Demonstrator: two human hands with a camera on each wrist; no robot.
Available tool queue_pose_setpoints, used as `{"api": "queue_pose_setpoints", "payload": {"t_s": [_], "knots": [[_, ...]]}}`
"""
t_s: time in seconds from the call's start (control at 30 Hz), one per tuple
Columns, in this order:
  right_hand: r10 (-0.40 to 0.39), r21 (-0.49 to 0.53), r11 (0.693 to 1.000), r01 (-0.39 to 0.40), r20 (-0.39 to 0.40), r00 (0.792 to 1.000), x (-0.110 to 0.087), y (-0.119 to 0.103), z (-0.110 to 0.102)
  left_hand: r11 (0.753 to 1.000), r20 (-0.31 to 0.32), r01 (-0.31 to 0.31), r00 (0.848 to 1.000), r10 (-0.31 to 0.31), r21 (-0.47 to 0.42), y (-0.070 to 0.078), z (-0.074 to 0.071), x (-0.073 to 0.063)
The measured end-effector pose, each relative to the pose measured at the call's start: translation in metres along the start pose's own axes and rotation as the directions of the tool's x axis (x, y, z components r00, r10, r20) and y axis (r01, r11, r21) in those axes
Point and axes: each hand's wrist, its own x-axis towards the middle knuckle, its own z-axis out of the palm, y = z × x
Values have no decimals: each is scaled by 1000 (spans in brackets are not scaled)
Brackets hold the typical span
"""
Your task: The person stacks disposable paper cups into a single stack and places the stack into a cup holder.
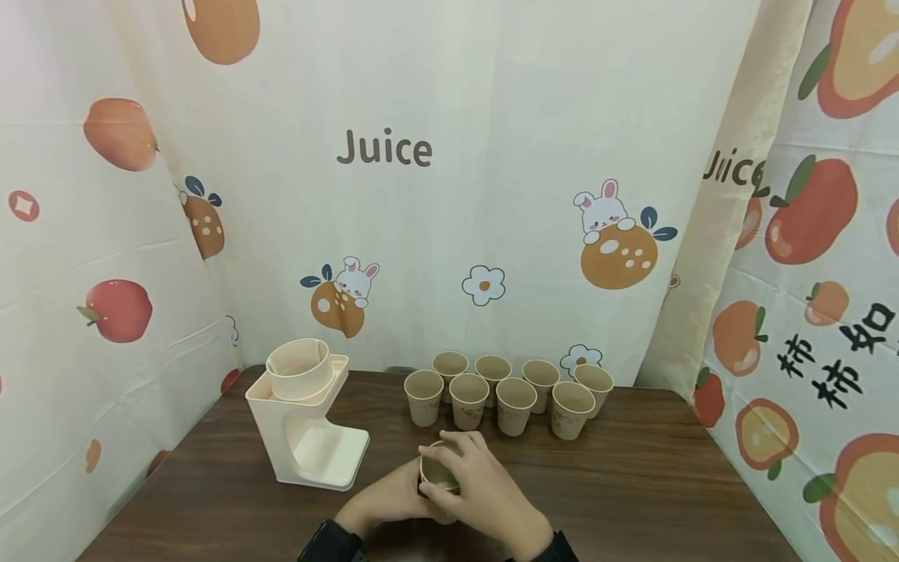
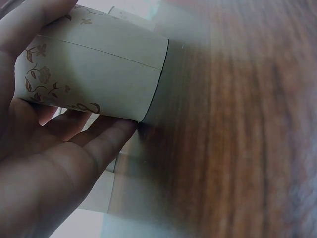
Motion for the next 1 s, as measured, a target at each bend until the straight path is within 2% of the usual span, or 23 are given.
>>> {"api": "queue_pose_setpoints", "payload": {"t_s": [0.1, 0.33, 0.6, 1.0], "knots": [[-2, 2, 1000, 2, 10, 1000, 0, 1, 2, 1000, -8, 7, 1000, -7, 10, 1, 0, 0], [-1, 12, 1000, 0, 22, 1000, -1, 1, 4, 999, 3, -27, 1000, 27, 31, 0, -1, 1], [19, 33, 999, -22, 67, 998, -3, 0, 7, 999, -20, -12, 1000, 13, 42, 0, 0, -2], [26, 31, 999, -28, 75, 997, -3, 0, 4, 1000, -13, -5, 1000, 5, 22, 1, 0, -1]]}}
